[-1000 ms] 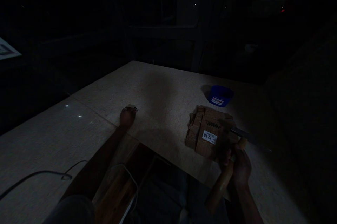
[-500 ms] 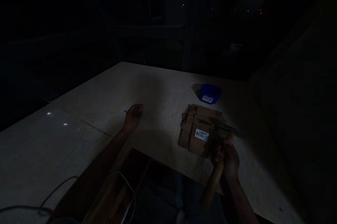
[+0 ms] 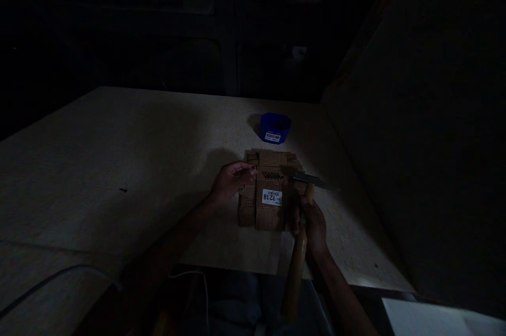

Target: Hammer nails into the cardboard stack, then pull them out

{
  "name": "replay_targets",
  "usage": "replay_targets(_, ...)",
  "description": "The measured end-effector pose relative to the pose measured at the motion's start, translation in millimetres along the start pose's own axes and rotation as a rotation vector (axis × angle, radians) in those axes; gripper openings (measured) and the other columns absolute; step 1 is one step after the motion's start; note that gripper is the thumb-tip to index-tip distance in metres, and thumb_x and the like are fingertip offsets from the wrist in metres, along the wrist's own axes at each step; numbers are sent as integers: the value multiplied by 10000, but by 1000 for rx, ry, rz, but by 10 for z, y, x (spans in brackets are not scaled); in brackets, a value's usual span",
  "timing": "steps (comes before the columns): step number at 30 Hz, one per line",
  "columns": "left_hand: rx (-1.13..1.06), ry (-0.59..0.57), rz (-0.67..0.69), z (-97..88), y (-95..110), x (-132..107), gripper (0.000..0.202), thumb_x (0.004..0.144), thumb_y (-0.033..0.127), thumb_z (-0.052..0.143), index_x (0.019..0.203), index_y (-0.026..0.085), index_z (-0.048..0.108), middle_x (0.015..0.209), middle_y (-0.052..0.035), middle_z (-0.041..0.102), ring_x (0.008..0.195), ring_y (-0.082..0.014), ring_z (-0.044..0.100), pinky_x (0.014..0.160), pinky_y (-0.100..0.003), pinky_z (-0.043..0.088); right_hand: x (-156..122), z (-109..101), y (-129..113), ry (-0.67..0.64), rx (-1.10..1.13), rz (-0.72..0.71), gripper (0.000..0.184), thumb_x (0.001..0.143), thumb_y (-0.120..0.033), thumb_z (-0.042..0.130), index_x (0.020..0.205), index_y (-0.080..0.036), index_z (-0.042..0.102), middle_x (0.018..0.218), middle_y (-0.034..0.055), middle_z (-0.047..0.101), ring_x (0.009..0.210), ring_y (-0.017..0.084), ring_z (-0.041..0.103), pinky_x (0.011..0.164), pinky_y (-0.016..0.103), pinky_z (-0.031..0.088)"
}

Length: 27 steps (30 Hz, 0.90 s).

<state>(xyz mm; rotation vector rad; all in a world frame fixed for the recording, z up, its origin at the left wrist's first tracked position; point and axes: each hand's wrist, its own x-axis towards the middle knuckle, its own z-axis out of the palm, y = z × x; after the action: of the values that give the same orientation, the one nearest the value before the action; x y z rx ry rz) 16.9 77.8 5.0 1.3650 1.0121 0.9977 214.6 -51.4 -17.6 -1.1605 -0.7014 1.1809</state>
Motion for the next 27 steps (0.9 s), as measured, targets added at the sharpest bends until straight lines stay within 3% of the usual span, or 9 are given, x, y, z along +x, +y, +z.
replay_targets(3, 101, -54, 62, 94, -151, 131, 304, 743, 450, 749, 862, 171, 734, 831, -57, 754, 711, -189, 680, 657, -306, 546, -14, 39, -18, 22, -9, -4, 466, 900, -548, 584, 611, -187, 522, 437, -36, 492, 327, 81, 403, 346, 204, 296)
replay_targets(8, 374, -125, 378, 72, -312, 273, 122, 844, 317, 690, 850, 217, 758, 901, -45, 742, 874, -197, 685, 804, -336, 546, -31, 72, -20, 53, -58, 19, 415, 886, -555, 606, 696, -200, 505, 487, -53, 527, 318, 80, 431, 326, 196, 318)
replay_targets(11, 458, -137, 469, 40, -361, 316, 109, 870, 293, 675, 860, 231, 765, 897, -46, 727, 893, -196, 671, 824, -342, 543, -38, 68, 0, 57, -57, 33, 389, 886, -560, 606, 756, -209, 499, 504, -63, 547, 306, 79, 436, 312, 192, 322)
replay_targets(27, 380, -120, 463, 66, -529, 326, 144, 892, 269, 648, 885, 243, 789, 873, -45, 711, 835, -180, 655, 764, -316, 548, -45, 95, -29, 71, -70, 61, 361, 895, -540, 601, 794, -211, 489, 497, -70, 548, 304, 78, 434, 309, 194, 324)
